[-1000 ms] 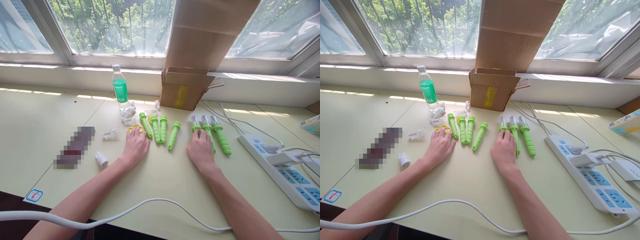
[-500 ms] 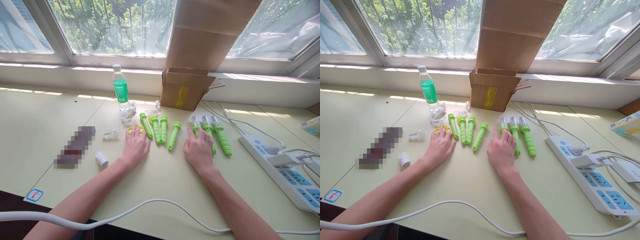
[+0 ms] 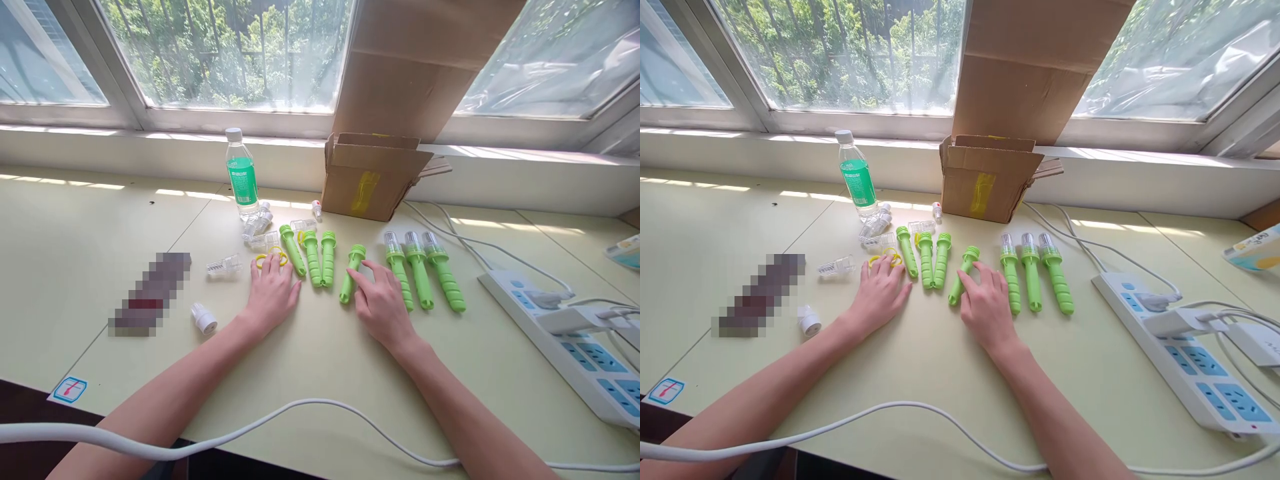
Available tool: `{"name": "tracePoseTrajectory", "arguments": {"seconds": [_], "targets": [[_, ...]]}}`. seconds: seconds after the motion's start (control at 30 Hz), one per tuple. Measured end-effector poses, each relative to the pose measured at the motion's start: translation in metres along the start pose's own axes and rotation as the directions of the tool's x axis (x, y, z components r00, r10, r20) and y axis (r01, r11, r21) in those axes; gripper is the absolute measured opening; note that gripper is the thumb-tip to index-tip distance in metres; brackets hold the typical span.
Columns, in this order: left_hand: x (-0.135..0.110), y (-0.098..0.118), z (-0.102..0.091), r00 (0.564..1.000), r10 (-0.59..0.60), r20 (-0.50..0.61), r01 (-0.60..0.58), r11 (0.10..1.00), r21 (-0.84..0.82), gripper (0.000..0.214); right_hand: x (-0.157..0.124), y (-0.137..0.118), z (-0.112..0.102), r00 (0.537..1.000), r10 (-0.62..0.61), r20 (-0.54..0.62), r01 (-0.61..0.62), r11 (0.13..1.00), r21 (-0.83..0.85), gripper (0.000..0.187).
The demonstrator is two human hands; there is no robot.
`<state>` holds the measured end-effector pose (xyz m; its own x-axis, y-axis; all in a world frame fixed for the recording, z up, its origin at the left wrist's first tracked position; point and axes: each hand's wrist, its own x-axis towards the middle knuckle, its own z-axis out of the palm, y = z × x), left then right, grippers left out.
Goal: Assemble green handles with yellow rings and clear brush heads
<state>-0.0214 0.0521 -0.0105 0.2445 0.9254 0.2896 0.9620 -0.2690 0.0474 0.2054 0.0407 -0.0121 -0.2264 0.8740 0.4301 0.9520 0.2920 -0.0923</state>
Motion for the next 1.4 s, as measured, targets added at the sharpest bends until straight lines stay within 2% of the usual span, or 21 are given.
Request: {"name": "tracePoseTrajectory", "arguments": {"seconds": [0.2,0.4,0.83,1.17,1.4], "targets": [[-0.001,0.0011,-0.0023,1.0,-0.01,-0.005,0.01,1.0,-0.004,0.032,0.0,-0.0032,-0.0006,0.997,0.065,-0.031,-0.063,0.997,0.044,0.031],[-0.0007,0.0021,-0.0018,1.0,-0.02,-0.011,0.019,0.999,-0.033,0.038,-0.0033,-0.0018,0.0028,0.997,0.071,-0.011,-0.071,0.997,0.01,0.027],[0.0006,0.003,-0.0057,0.999,-0.033,0.002,0.033,0.999,-0.021,0.035,-0.0037,-0.0008,0.005,0.997,0.07,0.015,-0.07,0.998,-0.001,0.03],[0.001,0.0032,-0.0029,0.997,-0.082,0.012,0.083,0.995,-0.055,0.06,-0.0036,0.0,0.0053,0.998,0.066,0.016,-0.066,0.998,0.0,0.03],[0.0001,0.0029,-0.0027,0.999,-0.053,0.013,0.053,0.998,-0.023,0.048,-0.0037,-0.0006,0.0049,0.997,0.069,0.032,-0.069,0.998,-0.005,0.029]]}}
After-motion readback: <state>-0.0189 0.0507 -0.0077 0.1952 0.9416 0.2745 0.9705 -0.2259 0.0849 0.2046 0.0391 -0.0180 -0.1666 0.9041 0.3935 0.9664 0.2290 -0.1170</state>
